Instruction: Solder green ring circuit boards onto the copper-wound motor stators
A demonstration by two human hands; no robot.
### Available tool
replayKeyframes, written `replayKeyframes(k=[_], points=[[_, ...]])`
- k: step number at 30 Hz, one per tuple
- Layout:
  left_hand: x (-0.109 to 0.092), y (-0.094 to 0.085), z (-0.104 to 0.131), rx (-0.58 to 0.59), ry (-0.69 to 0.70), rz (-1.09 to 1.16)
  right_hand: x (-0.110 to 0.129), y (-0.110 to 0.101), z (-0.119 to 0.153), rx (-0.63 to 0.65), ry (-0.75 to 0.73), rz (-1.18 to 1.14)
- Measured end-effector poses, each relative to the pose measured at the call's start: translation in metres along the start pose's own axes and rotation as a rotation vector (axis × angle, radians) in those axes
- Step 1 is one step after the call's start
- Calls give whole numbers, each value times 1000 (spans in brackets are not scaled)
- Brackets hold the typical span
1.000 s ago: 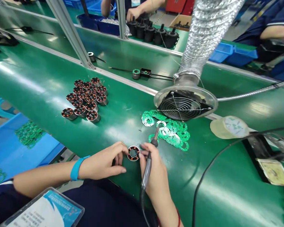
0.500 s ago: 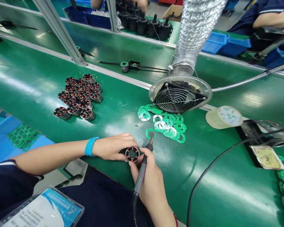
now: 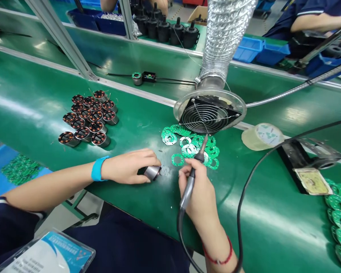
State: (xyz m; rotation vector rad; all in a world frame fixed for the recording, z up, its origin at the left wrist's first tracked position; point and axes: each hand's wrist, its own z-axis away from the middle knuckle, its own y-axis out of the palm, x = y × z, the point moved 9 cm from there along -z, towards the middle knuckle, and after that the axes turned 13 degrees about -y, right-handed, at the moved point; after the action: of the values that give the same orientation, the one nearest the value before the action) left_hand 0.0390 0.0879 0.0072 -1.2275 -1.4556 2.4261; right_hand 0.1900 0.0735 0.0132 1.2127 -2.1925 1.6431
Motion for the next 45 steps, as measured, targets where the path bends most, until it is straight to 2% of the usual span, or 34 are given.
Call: replayKeyframes(k=[4,8,11,13,15,18,21,24,30,45], points=[[16,-5,-6,-74,-19,-158,-13,27,-17,93,-38,59],[30,0,-7,-90,-12,-13,-9,41,-19,159,-102,54],[33,3,-8,-122,-28,112,1,32,-11,164,-143,35],[32,3,-8,-155,-46,162,6,19,-1,118,-136,14],[31,3,-10,-175,-65,202,8,4,12,18,-87,-13],[31,4,-12,-186,-93,220,1,-16,37,-197,52,-81],[31,6,-14,-176,-101,201,-10,-19,59,-343,200,-181],[31,6,-14,-168,-104,189,-17,-10,64,-326,261,-254],[31,4,-14,-192,-99,165,-22,2,49,-217,273,-296],[31,4,-15,-193,-135,176,-18,-8,50,-262,260,-219]])
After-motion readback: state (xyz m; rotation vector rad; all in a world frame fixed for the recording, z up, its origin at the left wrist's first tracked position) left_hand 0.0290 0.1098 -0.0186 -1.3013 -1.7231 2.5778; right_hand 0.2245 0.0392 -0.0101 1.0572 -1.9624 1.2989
